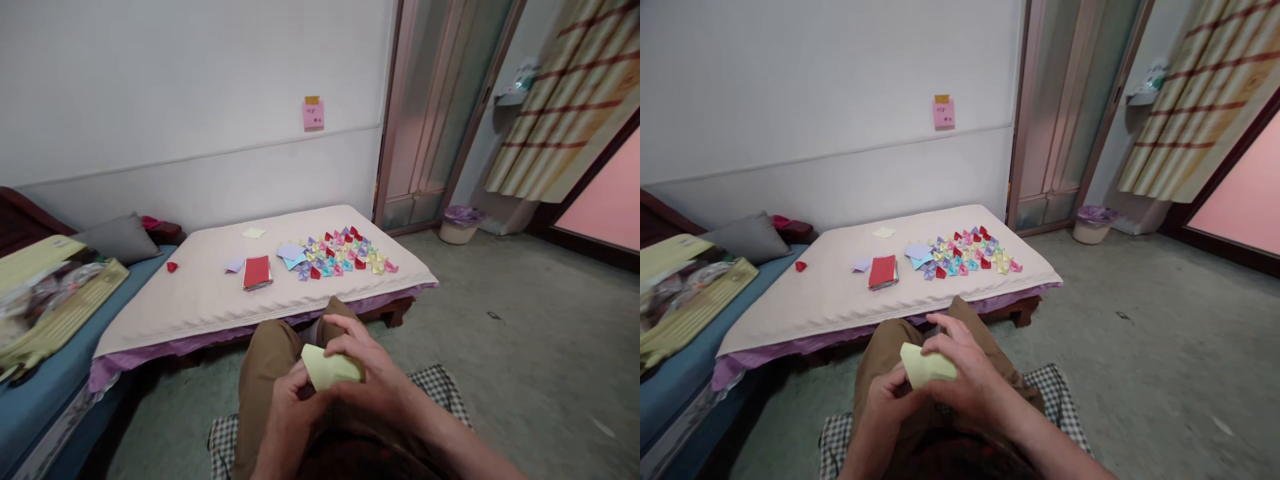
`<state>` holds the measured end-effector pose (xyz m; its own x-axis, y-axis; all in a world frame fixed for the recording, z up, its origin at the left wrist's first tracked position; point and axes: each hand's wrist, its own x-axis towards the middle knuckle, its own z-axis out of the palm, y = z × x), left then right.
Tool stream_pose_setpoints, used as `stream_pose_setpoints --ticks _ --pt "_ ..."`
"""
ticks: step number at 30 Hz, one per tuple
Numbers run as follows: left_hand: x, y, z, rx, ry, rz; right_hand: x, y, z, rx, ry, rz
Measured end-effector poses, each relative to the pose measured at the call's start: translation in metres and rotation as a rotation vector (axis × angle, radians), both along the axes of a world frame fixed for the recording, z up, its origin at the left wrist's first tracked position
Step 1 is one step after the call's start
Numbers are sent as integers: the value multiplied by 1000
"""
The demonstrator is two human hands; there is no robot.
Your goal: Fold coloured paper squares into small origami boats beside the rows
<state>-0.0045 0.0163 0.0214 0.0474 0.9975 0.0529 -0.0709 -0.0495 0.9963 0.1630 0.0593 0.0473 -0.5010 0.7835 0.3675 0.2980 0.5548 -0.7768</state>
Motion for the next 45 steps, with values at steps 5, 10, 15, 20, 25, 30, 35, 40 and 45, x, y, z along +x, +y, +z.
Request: stream_pose_setpoints --ticks 5,10,15,20,25,30,35,40,45 --pt "0 -1 6 68 93 -36 1 6 9 -86 -24 71" --pt "-1 -3 6 26 21 29 8 7 4 -253 111 122" --pt "0 -4 3 -113 -98 38 10 7 -10 -465 362 159" --pt "9 -7 6 -156 -227 148 2 -2 -19 -608 511 66" --pt "16 -9 10 -157 -281 209 -5 -9 -25 -715 624 -64" --pt "17 -8 11 -170 -265 220 -11 -12 -22 -642 607 -228" --pt "18 -6 13 -188 -313 270 -14 -16 -18 -596 562 -254" --pt "19 -7 14 -198 -258 327 -14 -17 -18 -513 520 -216" --pt "20 -7 12 -190 -308 351 -10 -16 -21 -367 526 -117"
